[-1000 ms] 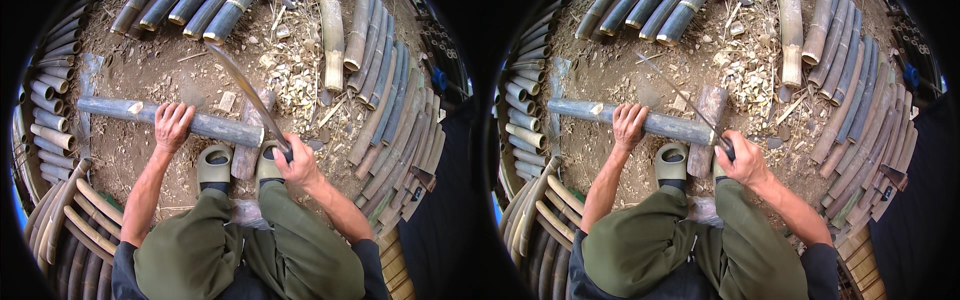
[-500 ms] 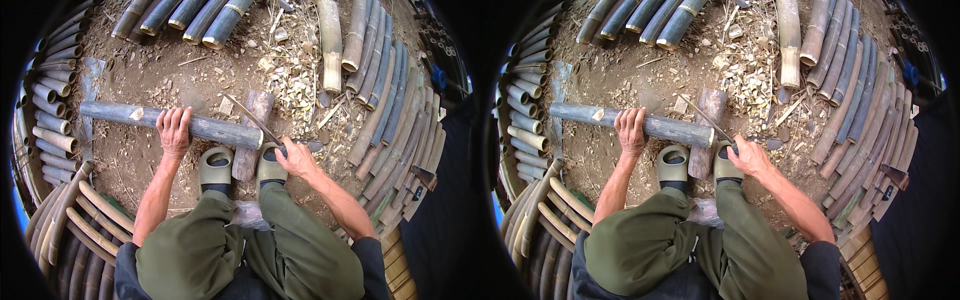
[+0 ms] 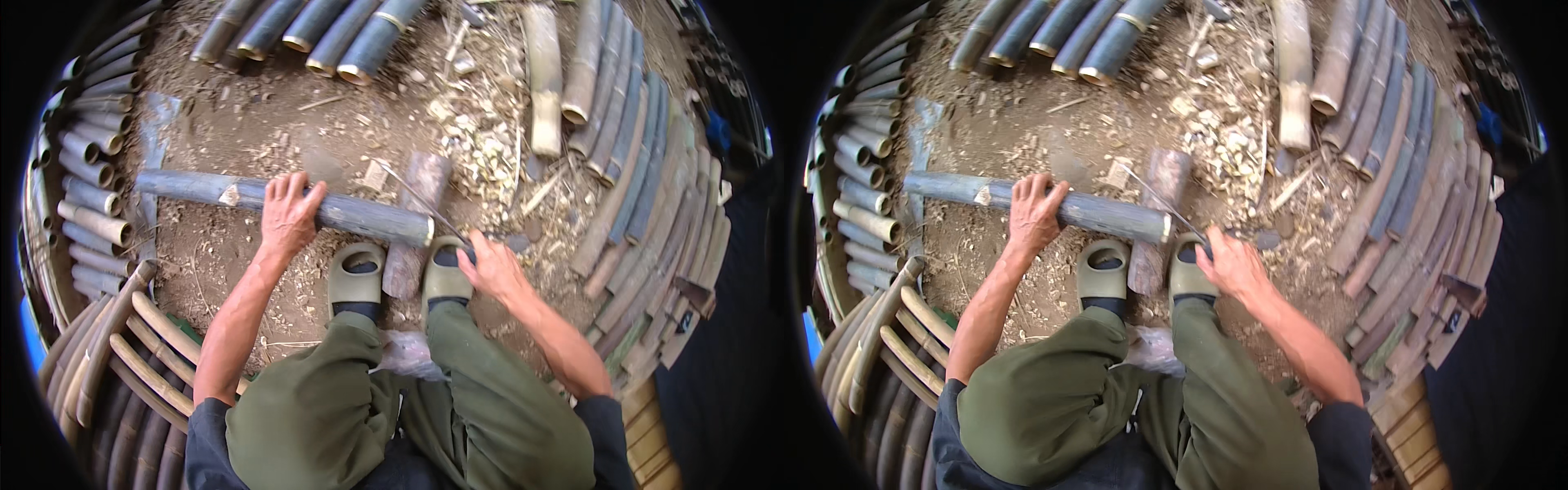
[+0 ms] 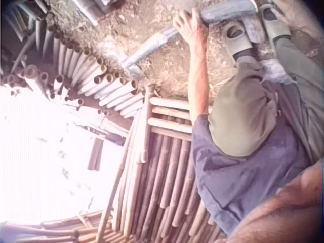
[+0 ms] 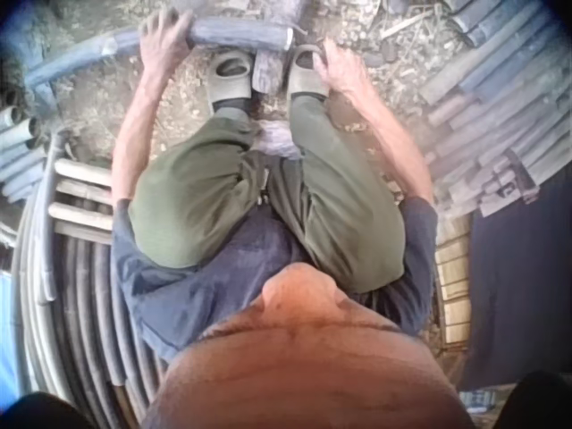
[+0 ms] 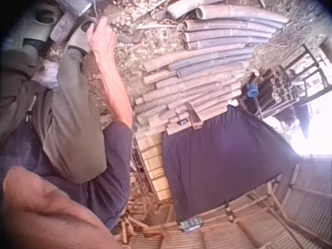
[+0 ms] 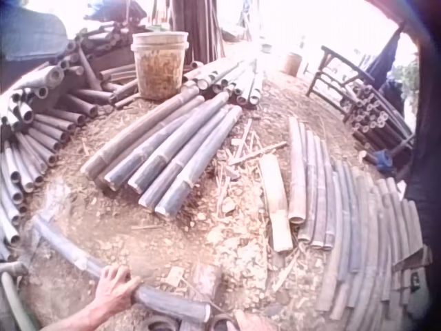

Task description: The person uses a blade to shave the outer bark and nodes off bamboo stalks, handling them one at a time and rotating them on a wooden block.

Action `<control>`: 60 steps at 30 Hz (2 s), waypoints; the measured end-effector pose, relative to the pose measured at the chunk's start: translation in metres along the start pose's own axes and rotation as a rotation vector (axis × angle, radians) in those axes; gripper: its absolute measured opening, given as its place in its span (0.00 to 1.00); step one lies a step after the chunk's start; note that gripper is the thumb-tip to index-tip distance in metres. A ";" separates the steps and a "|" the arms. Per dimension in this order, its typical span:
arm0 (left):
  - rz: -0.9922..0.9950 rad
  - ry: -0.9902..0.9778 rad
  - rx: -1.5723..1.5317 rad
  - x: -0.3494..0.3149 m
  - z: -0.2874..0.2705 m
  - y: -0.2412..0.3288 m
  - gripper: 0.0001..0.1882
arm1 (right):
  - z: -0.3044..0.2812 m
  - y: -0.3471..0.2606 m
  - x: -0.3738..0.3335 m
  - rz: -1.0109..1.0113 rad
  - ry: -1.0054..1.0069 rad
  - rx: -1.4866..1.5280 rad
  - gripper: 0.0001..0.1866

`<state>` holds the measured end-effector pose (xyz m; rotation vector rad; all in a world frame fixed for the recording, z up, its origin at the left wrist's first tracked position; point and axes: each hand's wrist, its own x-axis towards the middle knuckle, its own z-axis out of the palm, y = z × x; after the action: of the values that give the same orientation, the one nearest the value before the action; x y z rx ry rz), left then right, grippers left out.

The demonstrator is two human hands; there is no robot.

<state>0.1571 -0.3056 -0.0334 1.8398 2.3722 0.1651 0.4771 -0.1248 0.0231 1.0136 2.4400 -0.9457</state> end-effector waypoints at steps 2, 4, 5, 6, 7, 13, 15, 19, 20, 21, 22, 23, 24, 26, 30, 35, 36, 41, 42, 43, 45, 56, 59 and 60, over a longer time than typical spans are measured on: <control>0.008 -0.026 -0.009 -0.002 -0.004 -0.003 0.24 | -0.002 -0.005 -0.016 -0.045 0.134 0.122 0.15; 0.017 -0.095 -0.016 0.004 -0.013 -0.010 0.34 | -0.020 -0.007 -0.018 -0.086 0.275 0.256 0.15; 0.035 -0.055 -0.047 0.003 -0.023 -0.012 0.39 | -0.023 0.002 -0.031 -0.058 0.295 0.299 0.16; -0.018 -0.069 0.109 -0.009 -0.017 -0.033 0.41 | -0.021 0.014 -0.041 0.045 0.260 0.418 0.14; -0.073 -0.073 0.260 -0.022 -0.004 -0.061 0.43 | -0.021 0.024 -0.046 0.146 0.225 0.525 0.13; -0.230 -0.390 -0.225 0.006 -0.077 -0.109 0.43 | -0.007 0.063 -0.066 0.260 0.318 0.866 0.10; -0.362 -0.273 -0.520 0.028 -0.118 -0.087 0.43 | 0.000 0.067 -0.069 0.279 0.362 0.908 0.10; -0.382 0.088 -1.131 0.060 -0.169 -0.065 0.43 | 0.003 0.063 -0.067 0.301 0.361 0.973 0.10; -0.384 0.151 -1.212 0.063 -0.172 -0.062 0.42 | 0.002 0.056 -0.066 0.306 0.345 0.972 0.10; -0.386 0.214 -1.294 0.066 -0.175 -0.056 0.41 | 0.002 0.051 -0.065 0.313 0.330 0.971 0.10; -0.484 0.344 -1.419 0.070 -0.175 -0.043 0.37 | 0.004 0.050 -0.066 0.316 0.320 0.981 0.10; -0.555 0.425 -1.467 0.069 -0.168 -0.040 0.37 | 0.006 0.049 -0.065 0.305 0.306 0.971 0.10; -0.677 0.516 -1.542 0.067 -0.156 -0.037 0.37 | 0.009 0.049 -0.065 0.293 0.292 0.960 0.10; -0.951 0.683 -1.603 0.058 -0.111 -0.041 0.39 | 0.012 0.044 -0.065 0.292 0.263 0.953 0.11; -1.246 0.799 -1.688 0.032 -0.022 -0.049 0.38 | 0.019 0.044 -0.069 0.249 0.238 0.728 0.16; -1.424 0.811 -1.618 -0.001 0.023 -0.044 0.35 | 0.005 0.018 -0.062 0.044 0.251 0.391 0.19; -1.454 0.781 -1.579 0.001 0.013 -0.038 0.40 | 0.003 0.013 -0.059 0.018 0.246 0.355 0.19; -1.052 0.442 -0.431 0.001 -0.012 -0.041 0.52 | 0.002 -0.003 -0.048 -0.111 0.244 0.261 0.20; -0.823 0.278 -0.348 0.008 -0.027 -0.026 0.53 | 0.004 -0.002 -0.045 -0.110 0.244 0.241 0.20; -0.594 0.111 -0.266 0.013 -0.039 -0.010 0.53 | 0.003 -0.003 -0.043 -0.079 0.212 0.222 0.20; -0.010 -0.351 -0.159 0.036 -0.061 0.025 0.48 | -0.006 -0.006 -0.030 -0.025 0.157 0.181 0.19; 0.062 -0.697 -0.144 0.065 -0.023 0.020 0.23 | 0.004 0.008 -0.002 -0.027 0.008 0.142 0.15; 0.123 -0.546 -0.131 0.048 -0.018 0.018 0.23 | -0.019 -0.027 -0.010 -0.268 0.274 0.299 0.16; 0.129 -0.504 -0.125 0.045 -0.018 0.018 0.24 | -0.031 -0.045 -0.014 -0.263 0.283 0.354 0.17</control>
<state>0.1601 -0.2580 -0.0141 1.7258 1.8631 -0.1229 0.4523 -0.1338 0.0735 1.0095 2.7516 -1.4509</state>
